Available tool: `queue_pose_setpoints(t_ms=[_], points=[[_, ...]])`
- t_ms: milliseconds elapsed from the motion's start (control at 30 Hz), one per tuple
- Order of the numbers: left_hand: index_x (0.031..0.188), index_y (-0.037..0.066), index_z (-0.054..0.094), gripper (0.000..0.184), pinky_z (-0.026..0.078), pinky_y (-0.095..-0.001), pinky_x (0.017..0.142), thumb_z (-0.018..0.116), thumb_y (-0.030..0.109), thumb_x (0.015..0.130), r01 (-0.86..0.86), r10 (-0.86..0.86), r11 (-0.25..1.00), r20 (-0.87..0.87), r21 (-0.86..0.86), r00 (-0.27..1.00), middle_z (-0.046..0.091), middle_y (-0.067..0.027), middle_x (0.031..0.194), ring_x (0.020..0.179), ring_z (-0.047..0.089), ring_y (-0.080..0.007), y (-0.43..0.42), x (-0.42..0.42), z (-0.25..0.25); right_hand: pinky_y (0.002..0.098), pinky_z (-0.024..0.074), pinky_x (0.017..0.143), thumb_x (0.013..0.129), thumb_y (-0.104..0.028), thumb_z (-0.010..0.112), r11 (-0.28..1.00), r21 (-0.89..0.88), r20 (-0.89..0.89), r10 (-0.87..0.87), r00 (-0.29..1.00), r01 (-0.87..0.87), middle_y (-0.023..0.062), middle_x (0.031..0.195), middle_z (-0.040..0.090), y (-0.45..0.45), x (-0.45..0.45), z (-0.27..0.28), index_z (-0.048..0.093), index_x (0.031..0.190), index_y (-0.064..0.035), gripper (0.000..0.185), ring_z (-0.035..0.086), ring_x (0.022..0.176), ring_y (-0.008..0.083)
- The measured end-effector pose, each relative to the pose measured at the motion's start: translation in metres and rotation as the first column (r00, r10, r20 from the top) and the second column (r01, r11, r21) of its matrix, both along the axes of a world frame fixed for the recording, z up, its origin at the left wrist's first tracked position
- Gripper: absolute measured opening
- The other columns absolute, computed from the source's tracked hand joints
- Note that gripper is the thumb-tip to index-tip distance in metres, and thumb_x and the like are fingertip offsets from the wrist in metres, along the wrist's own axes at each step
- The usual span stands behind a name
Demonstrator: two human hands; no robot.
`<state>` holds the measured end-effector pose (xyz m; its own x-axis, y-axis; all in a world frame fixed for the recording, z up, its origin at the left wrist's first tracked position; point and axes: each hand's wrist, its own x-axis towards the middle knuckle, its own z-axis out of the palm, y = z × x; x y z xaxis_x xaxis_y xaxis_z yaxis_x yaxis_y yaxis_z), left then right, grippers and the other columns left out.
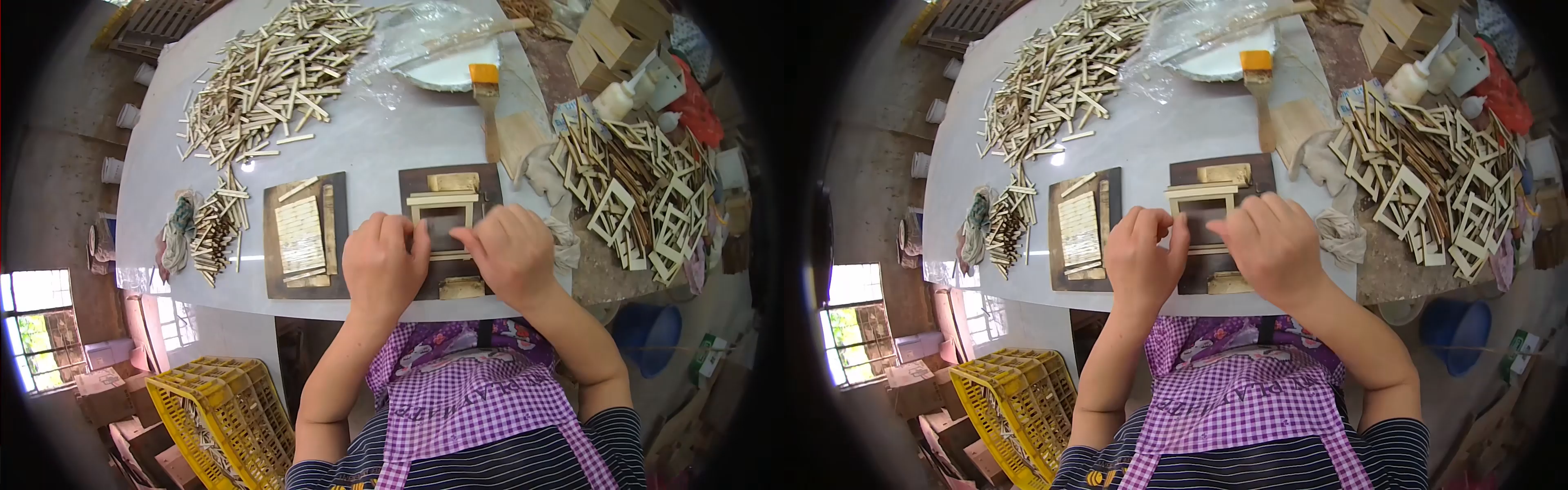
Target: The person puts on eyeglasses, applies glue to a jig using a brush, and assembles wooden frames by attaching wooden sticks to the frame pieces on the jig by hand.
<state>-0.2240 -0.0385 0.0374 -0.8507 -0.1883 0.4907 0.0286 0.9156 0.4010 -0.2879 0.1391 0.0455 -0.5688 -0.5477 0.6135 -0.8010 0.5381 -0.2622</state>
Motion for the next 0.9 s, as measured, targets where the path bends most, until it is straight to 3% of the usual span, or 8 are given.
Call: queue_pose_setpoints(t_ms=[300,667,900], points=[[0.078,0.007,0.059,0.022,0.044,-0.0346,0.054,0.080,0.002,0.078,-0.092,0.082,0.996,-0.277,-0.021,0.957,0.059,-0.0040,0.069,0.060,0.058,-0.0215,-0.043,0.044,0.024,0.0395,0.0396,0.056,0.074,-0.014,0.089,0.977,-0.169,-0.052,0.119,0.991,-0.126,0.0067,0.073,0.055,0.011,0.015,0.028,0.054,0.080,-0.0090,0.036,0.053,0.063,0.0289],[0.078,0.004,0.060,0.020,0.046,-0.0332,0.054,0.079,-0.002,0.078,-0.239,0.246,0.969,-0.334,0.065,0.910,0.060,-0.0066,0.069,0.060,0.059,-0.0224,-0.088,0.104,0.035,0.0403,0.0405,0.060,0.076,-0.017,0.087,0.967,-0.109,-0.005,0.230,0.973,-0.229,0.0062,0.072,0.054,-0.041,0.034,0.028,0.055,0.079,-0.0087,0.034,0.052,0.064,0.0272],[0.079,0.004,0.061,0.018,0.048,-0.0336,0.054,0.079,0.002,0.080,-0.329,0.358,0.933,-0.314,0.144,0.879,0.061,-0.0067,0.070,0.059,0.060,-0.0213,-0.110,0.131,0.024,0.0417,0.0456,0.066,0.079,-0.013,0.084,0.949,-0.057,-0.003,0.310,0.951,-0.310,0.0088,0.083,0.061,-0.073,0.036,0.023,0.060,0.088,-0.0059,0.027,0.057,0.073,0.0300]])
